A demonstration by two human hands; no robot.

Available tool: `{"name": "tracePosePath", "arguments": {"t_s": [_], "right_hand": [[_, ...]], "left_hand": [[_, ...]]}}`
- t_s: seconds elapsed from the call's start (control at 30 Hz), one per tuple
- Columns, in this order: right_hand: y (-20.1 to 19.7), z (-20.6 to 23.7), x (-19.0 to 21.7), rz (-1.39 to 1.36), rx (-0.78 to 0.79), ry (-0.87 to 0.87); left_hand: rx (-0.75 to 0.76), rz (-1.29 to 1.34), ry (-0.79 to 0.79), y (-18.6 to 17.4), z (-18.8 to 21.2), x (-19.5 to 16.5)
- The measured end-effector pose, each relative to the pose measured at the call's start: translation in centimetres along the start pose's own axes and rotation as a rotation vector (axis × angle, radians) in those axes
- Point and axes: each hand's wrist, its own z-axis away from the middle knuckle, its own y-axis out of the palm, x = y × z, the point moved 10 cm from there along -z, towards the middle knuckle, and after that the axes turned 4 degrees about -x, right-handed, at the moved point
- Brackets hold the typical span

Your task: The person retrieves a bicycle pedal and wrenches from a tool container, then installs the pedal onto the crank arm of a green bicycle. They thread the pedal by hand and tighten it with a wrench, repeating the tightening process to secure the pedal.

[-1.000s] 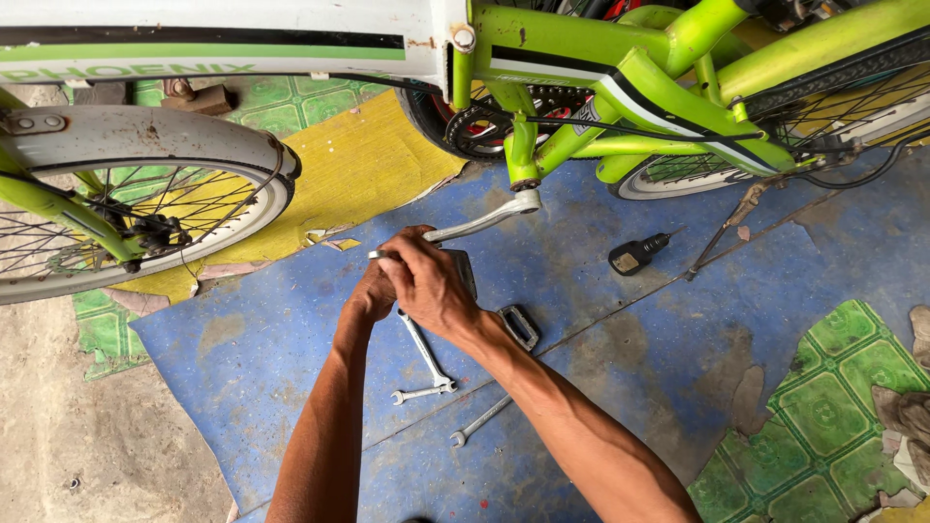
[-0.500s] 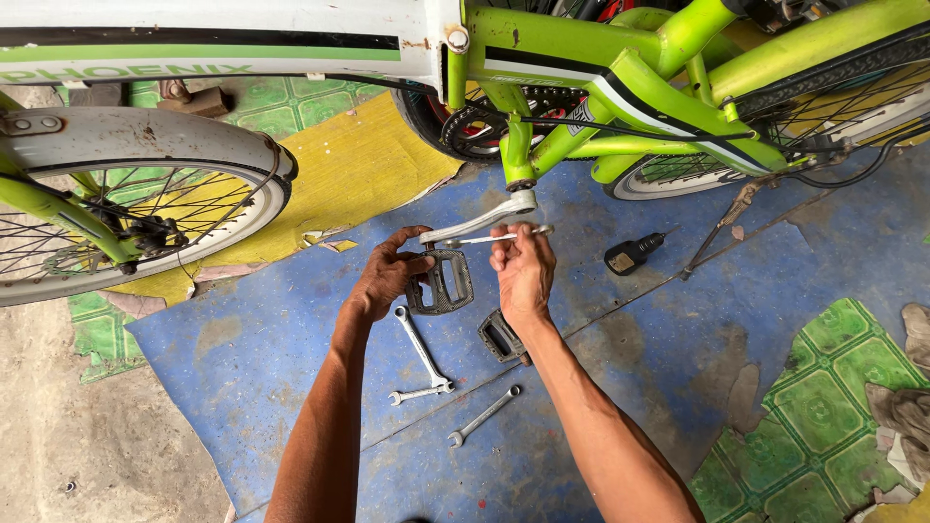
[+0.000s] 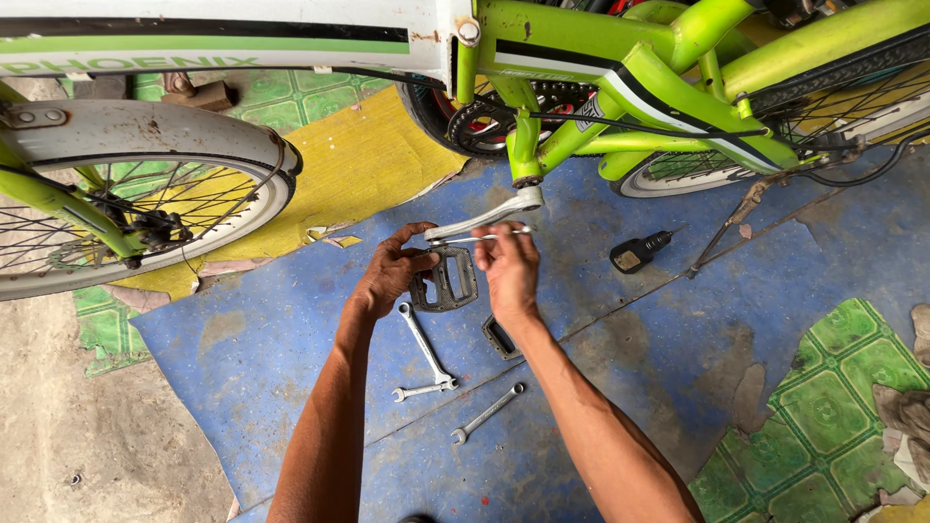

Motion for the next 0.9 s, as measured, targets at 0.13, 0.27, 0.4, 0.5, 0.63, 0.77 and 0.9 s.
{"name": "tracePosePath", "arguments": {"t_s": [0.13,0.27,0.4,0.5,0.63,0.77,0.9], "right_hand": [[5.3,1.7,1.6,0.541,0.176,-0.216],[11.1,3.5,0.5,0.895,0.418,-0.296],[11.3,3.2,1.2,0.93,0.409,-0.23],[7.7,1.3,5.0,0.486,0.168,-0.258],[3.2,0.3,5.6,0.222,0.1,-0.136],[0.4,0.1,2.7,-0.004,0.056,-0.023],[-2.8,0.0,-0.5,-0.168,-0.061,0.124]], "left_hand": [[0.026,0.005,-0.003,-0.2,-0.6,0.7],[0.056,-0.098,0.113,-0.5,-1.5,0.8],[0.105,-0.063,0.326,0.0,-1.1,-0.9],[0.026,-0.026,0.044,-0.5,-1.1,0.9],[0.041,-0.013,0.004,0.1,-0.1,-0.3],[0.042,-0.001,0.021,0.3,0.4,-1.0],[0.026,-0.007,0.015,0.2,0.2,-0.7]]}}
